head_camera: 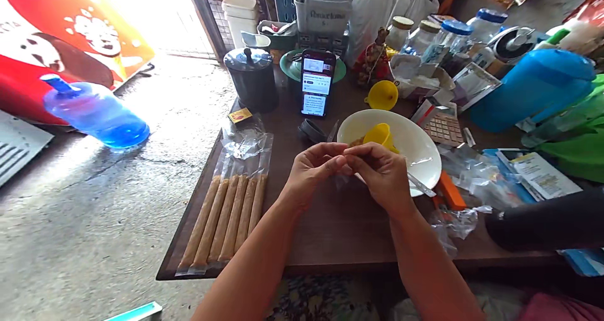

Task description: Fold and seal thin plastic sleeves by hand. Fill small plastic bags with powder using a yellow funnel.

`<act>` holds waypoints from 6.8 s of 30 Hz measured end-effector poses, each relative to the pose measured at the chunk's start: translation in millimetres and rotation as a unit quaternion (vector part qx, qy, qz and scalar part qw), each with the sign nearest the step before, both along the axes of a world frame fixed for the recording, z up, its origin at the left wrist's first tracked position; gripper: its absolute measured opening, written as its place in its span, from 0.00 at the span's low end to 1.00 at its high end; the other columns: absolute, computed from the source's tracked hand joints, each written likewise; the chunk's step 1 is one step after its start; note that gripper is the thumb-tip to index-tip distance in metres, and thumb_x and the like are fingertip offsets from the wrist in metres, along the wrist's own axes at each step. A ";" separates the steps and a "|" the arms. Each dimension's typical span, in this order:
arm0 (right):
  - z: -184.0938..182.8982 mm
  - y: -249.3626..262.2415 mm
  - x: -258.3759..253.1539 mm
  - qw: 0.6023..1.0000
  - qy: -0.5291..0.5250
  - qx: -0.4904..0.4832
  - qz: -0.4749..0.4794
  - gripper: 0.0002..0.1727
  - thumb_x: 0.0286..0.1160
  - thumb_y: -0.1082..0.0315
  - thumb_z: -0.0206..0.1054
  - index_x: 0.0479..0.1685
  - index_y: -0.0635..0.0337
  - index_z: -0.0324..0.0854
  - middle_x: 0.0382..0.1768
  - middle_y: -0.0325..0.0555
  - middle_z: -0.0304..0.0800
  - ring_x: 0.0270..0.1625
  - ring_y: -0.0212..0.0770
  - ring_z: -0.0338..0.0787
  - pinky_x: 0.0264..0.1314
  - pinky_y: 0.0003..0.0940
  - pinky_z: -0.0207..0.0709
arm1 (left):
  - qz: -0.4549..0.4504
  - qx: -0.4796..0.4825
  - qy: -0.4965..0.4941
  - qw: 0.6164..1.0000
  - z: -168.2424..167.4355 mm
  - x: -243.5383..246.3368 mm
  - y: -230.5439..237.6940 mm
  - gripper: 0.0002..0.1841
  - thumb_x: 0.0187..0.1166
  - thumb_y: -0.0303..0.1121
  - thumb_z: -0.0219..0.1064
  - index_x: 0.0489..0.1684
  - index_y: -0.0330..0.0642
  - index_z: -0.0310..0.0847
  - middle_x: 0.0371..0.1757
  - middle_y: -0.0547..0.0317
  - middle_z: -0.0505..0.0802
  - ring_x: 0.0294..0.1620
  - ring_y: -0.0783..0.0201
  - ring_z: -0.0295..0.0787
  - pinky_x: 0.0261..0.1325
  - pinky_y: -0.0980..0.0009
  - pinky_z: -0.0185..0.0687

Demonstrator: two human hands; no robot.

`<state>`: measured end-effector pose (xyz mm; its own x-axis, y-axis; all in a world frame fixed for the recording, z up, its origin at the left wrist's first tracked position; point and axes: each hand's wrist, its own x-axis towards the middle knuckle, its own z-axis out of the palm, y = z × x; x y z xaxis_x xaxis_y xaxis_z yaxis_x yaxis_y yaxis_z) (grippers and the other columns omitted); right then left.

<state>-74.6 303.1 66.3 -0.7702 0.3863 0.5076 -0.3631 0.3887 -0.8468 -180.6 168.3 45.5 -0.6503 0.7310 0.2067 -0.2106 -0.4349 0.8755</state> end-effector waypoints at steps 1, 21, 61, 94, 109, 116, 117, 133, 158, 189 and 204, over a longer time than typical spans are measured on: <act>-0.6 0.7 -0.1 1.000 0.000 -0.003 -0.001 0.07 0.71 0.77 0.74 0.46 0.64 0.89 0.40 0.41 0.92 0.35 0.28 0.91 0.41 0.23 0.90 | -0.003 -0.002 0.006 1.000 -0.4 0.5 0.4 0.11 0.74 0.24 0.73 0.53 0.41 0.90 0.43 0.61 0.95 0.40 0.70 0.92 0.51 0.72 0.91; 4.6 11.1 2.7 0.998 -0.032 -0.001 0.046 0.08 0.73 0.79 0.72 0.49 0.67 0.90 0.43 0.46 0.87 0.34 0.31 0.91 0.39 0.24 0.91 | 0.042 -0.025 0.059 0.997 -2.2 1.5 0.1 0.09 0.75 0.18 0.70 0.45 0.39 0.92 0.38 0.62 0.96 0.35 0.73 0.91 0.45 0.76 0.89; 7.2 9.5 5.6 0.995 -0.018 0.071 -0.066 0.09 0.72 0.67 0.77 0.34 0.62 0.83 0.22 0.38 0.82 0.17 0.24 0.79 0.17 0.16 0.75 | 0.025 -0.013 0.072 0.997 -0.3 -0.1 -4.3 0.09 0.76 0.20 0.71 0.46 0.43 0.91 0.40 0.65 0.95 0.38 0.74 0.91 0.50 0.78 0.89; 5.4 23.0 -4.0 0.997 0.009 0.050 0.065 0.11 0.82 0.78 0.62 0.58 0.70 0.79 0.44 0.46 0.94 0.38 0.30 0.92 0.44 0.24 0.88 | 0.090 -0.070 0.139 0.984 0.2 -0.5 -0.4 0.16 0.80 0.27 0.67 0.65 0.46 0.79 0.52 0.69 0.88 0.46 0.74 0.87 0.54 0.77 0.86; 6.8 23.6 -0.7 0.992 -0.013 0.074 0.102 0.08 0.84 0.75 0.60 0.52 0.68 0.81 0.40 0.40 0.89 0.38 0.25 0.88 0.43 0.20 0.85 | 0.033 -0.076 0.275 0.958 1.7 1.8 -3.6 0.24 0.82 0.29 0.63 0.78 0.42 0.77 0.75 0.62 0.85 0.68 0.68 0.82 0.68 0.73 0.79; 6.0 23.1 -2.1 0.993 0.009 0.085 0.080 0.07 0.80 0.73 0.67 0.49 0.66 0.88 0.46 0.43 0.84 0.40 0.26 0.85 0.40 0.17 0.83 | 0.073 -0.054 0.236 0.967 -1.0 2.1 -2.1 0.07 0.81 0.24 0.67 0.51 0.38 0.88 0.41 0.69 0.95 0.42 0.78 0.90 0.50 0.80 0.86; 5.9 23.1 -1.8 0.994 0.010 0.079 0.069 0.07 0.79 0.74 0.68 0.48 0.66 0.89 0.45 0.43 0.85 0.39 0.26 0.85 0.40 0.17 0.83 | 0.078 -0.052 0.232 0.968 -0.7 2.7 -1.9 0.06 0.80 0.23 0.67 0.48 0.38 0.89 0.38 0.70 0.95 0.39 0.79 0.90 0.48 0.81 0.86; 8.1 24.4 -1.5 0.999 0.012 0.021 -0.027 0.18 0.93 0.64 0.52 0.57 0.65 0.87 0.47 0.39 0.93 0.30 0.21 0.83 0.31 0.16 0.78 | 0.089 -0.061 0.258 0.960 1.0 1.5 -2.9 0.06 0.83 0.25 0.66 0.44 0.39 0.90 0.36 0.70 0.95 0.37 0.79 0.89 0.46 0.82 0.86; 5.7 19.4 0.3 0.999 -0.012 0.035 0.029 0.05 0.79 0.71 0.70 0.42 0.65 0.85 0.31 0.39 0.91 0.30 0.27 0.90 0.32 0.21 0.85 | 0.094 -0.065 0.231 0.966 0.1 2.2 -2.2 0.05 0.83 0.25 0.66 0.43 0.41 0.89 0.36 0.71 0.95 0.37 0.79 0.89 0.46 0.82 0.85; 2.7 20.3 -3.4 0.998 0.042 0.043 -0.037 0.08 0.78 0.67 0.72 0.40 0.65 0.88 0.35 0.39 0.88 0.32 0.23 0.84 0.35 0.17 0.81 | 0.069 -0.062 0.193 0.977 1.4 3.7 -1.3 0.03 0.80 0.25 0.68 0.41 0.43 0.88 0.35 0.71 0.93 0.37 0.78 0.89 0.46 0.81 0.86; 2.4 18.1 -5.1 0.997 0.022 0.046 0.060 0.08 0.76 0.77 0.70 0.49 0.69 0.89 0.44 0.45 0.89 0.43 0.30 0.91 0.50 0.23 0.89 | 0.096 -0.042 0.171 0.980 2.5 2.9 -1.2 0.06 0.78 0.21 0.69 0.44 0.43 0.87 0.38 0.71 0.94 0.39 0.77 0.90 0.49 0.80 0.88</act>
